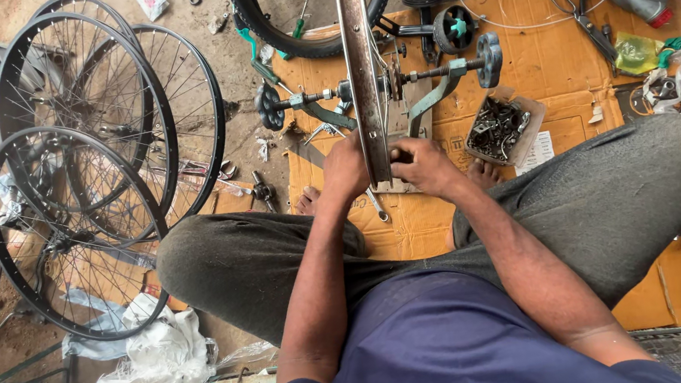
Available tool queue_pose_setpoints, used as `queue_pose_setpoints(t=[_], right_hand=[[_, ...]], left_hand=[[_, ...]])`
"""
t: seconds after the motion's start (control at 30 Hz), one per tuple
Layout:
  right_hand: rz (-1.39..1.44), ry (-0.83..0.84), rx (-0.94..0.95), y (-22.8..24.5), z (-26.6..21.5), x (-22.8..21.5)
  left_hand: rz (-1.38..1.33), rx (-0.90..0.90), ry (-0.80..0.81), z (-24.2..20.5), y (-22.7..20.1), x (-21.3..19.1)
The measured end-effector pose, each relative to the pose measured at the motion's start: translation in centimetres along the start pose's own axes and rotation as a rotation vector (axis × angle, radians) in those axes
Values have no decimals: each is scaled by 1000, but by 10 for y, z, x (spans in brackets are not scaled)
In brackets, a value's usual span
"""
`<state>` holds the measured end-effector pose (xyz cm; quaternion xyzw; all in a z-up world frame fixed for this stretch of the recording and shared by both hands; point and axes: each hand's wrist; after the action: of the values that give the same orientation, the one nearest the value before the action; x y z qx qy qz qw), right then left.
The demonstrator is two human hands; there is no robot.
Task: The person is repairing a bicycle wheel by attaching a metal rim to the spokes. They use a wrench to tighten the nuts and ensure the rim is securely fastened. The person works methodically, adjusting the rim and tightening the nuts to complete the repair.
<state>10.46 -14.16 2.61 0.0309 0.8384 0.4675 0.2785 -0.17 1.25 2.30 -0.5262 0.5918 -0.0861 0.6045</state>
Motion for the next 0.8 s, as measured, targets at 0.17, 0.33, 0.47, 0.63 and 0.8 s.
queue_pose_setpoints(t=[0.17, 0.33, 0.47, 0.63, 0.8], right_hand=[[230, 11, 18, -9, 14, 4], [273, -4, 39, -18, 19, 5], [209, -29, -60, -31, 23, 9], [145, -222, -168, -26, 12, 18], [714, -480, 90, -16, 6, 2]], left_hand=[[14, -11, -109, 7, 8, 16], [21, -114, -254, 6, 10, 31], [-582, -112, -304, 4, 18, 35], [-866, -61, -100, -9, 12, 33], [-758, 81, -128, -18, 7, 27]])
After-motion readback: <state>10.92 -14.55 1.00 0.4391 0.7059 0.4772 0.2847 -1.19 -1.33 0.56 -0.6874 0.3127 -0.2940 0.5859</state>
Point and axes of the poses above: each hand's wrist, its own z-axis towards the middle knuckle, its own x-axis out of the palm, y = z × x, and after that the axes turned 3 degrees about -x, right-handed
